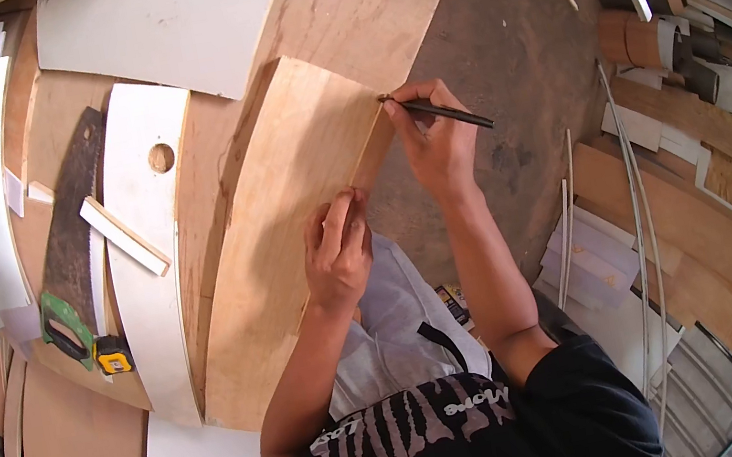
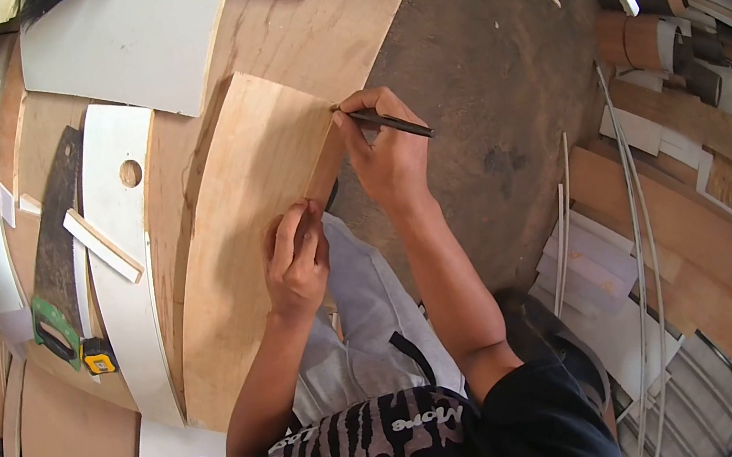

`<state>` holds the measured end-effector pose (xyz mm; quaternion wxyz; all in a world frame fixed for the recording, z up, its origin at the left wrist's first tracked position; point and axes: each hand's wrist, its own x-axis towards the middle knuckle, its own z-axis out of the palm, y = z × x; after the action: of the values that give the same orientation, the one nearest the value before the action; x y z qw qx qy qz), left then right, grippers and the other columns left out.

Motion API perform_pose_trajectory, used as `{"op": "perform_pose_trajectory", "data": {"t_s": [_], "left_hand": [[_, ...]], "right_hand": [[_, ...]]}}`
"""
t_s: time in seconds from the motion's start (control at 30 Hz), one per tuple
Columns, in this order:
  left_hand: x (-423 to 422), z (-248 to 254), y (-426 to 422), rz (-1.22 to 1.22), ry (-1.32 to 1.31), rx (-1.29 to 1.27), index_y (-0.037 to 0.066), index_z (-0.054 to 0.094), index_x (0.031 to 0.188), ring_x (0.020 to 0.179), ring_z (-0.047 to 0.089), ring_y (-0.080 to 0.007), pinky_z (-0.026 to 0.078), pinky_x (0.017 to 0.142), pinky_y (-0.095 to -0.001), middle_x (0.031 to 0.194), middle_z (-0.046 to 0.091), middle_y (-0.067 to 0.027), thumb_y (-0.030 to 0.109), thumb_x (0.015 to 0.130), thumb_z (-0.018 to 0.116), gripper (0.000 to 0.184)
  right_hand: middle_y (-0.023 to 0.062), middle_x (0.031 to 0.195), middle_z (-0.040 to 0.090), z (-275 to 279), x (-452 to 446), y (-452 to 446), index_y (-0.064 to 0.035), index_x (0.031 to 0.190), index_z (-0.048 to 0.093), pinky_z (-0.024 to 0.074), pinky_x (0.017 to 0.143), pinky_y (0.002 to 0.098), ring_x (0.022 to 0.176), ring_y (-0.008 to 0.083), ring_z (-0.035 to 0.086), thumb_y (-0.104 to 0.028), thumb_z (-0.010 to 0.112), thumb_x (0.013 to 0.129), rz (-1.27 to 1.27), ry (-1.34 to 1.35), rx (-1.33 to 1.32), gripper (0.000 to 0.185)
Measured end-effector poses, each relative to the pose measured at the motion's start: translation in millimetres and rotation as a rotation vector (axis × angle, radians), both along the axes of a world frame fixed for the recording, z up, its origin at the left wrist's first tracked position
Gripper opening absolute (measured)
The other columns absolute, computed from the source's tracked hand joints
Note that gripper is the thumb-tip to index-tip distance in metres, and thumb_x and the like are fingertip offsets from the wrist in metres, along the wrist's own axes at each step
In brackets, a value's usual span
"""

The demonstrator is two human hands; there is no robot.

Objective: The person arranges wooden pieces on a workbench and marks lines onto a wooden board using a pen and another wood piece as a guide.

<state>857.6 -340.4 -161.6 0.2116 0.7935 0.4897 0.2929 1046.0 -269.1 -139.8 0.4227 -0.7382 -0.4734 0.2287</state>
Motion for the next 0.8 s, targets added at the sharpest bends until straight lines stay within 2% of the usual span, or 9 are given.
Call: {"op": "perform_pose_trajectory", "data": {"t_s": [0.13, 0.3, 0.43, 0.5, 0.7, 0.8], "left_hand": [[0.6, -0.6, -1.1, 0.004, -0.004, -0.013, -0.002, 0.08, 0.112, 0.101, 0.071, -0.0268, 0.057, 0.089, -0.0386, 0.123, 0.071, -0.0089, -0.007, 0.084, 0.08, 0.028], [-1.8, -1.2, -2.3, -0.012, -0.02, -0.018, -0.003, 0.077, 0.12, 0.104, 0.069, -0.0265, 0.055, 0.092, -0.0389, 0.124, 0.071, -0.0103, -0.007, 0.086, 0.079, 0.035], [-3.4, -6.2, -4.7, -0.023, -0.021, -0.021, -0.003, 0.077, 0.123, 0.106, 0.069, -0.0269, 0.055, 0.093, -0.04, 0.125, 0.071, -0.011, -0.006, 0.086, 0.078, 0.037], [-3.6, -7.3, -5.4, -0.02, -0.009, -0.007, -0.002, 0.077, 0.122, 0.104, 0.068, -0.0283, 0.056, 0.092, -0.0407, 0.13, 0.068, -0.0088, -0.001, 0.087, 0.077, 0.035], [-3.1, -6.4, -3.7, -0.018, -0.018, -0.002, -0.002, 0.078, 0.121, 0.102, 0.068, -0.0277, 0.056, 0.091, -0.04, 0.129, 0.068, -0.0084, -0.002, 0.086, 0.077, 0.035], [-3.6, -6.8, -3.4, -0.022, -0.026, -0.006, -0.002, 0.078, 0.121, 0.102, 0.067, -0.0271, 0.056, 0.091, -0.0397, 0.129, 0.068, -0.0081, -0.002, 0.085, 0.077, 0.036]], "right_hand": [[0.0147, 0.092, 0.074, 3.8, -0.2, 3.6, 0.001, 0.098, 0.065, 0.0628, 0.075, 0.0348, 0.082, 0.0251, 0.076, -0.001, 0.081, 0.092, 0.023, -0.035, -0.005, 0.017], [0.0148, 0.084, 0.068, 8.4, -1.9, 9.5, 0.0002, 0.097, 0.062, 0.0554, 0.065, 0.042, 0.071, 0.0301, 0.07, 0.002, 0.077, 0.094, 0.097, -0.211, 0.001, 0.016], [0.0154, 0.085, 0.066, 2.1, -1.2, 10.8, 0.0005, 0.098, 0.061, 0.0525, 0.063, 0.0441, 0.07, 0.0321, 0.068, 0.004, 0.075, 0.093, 0.121, -0.235, 0.024, 0.015], [0.0164, 0.09, 0.065, 1.9, -1.0, 11.2, 0.0011, 0.098, 0.06, 0.053, 0.067, 0.0457, 0.075, 0.0352, 0.067, 0.005, 0.074, 0.093, 0.149, -0.276, 0.026, 0.016], [0.0182, 0.097, 0.062, -0.7, -1.8, 14.2, 0.0017, 0.101, 0.058, 0.0526, 0.074, 0.0497, 0.085, 0.0403, 0.065, 0.004, 0.071, 0.094, 0.185, -0.347, 0.011, 0.015], [0.0184, 0.097, 0.061, -4.3, -2.0, 14.6, 0.0009, 0.104, 0.057, 0.0526, 0.073, 0.0502, 0.084, 0.0406, 0.065, 0.004, 0.069, 0.096, 0.18, -0.342, 0.001, 0.015]]}}
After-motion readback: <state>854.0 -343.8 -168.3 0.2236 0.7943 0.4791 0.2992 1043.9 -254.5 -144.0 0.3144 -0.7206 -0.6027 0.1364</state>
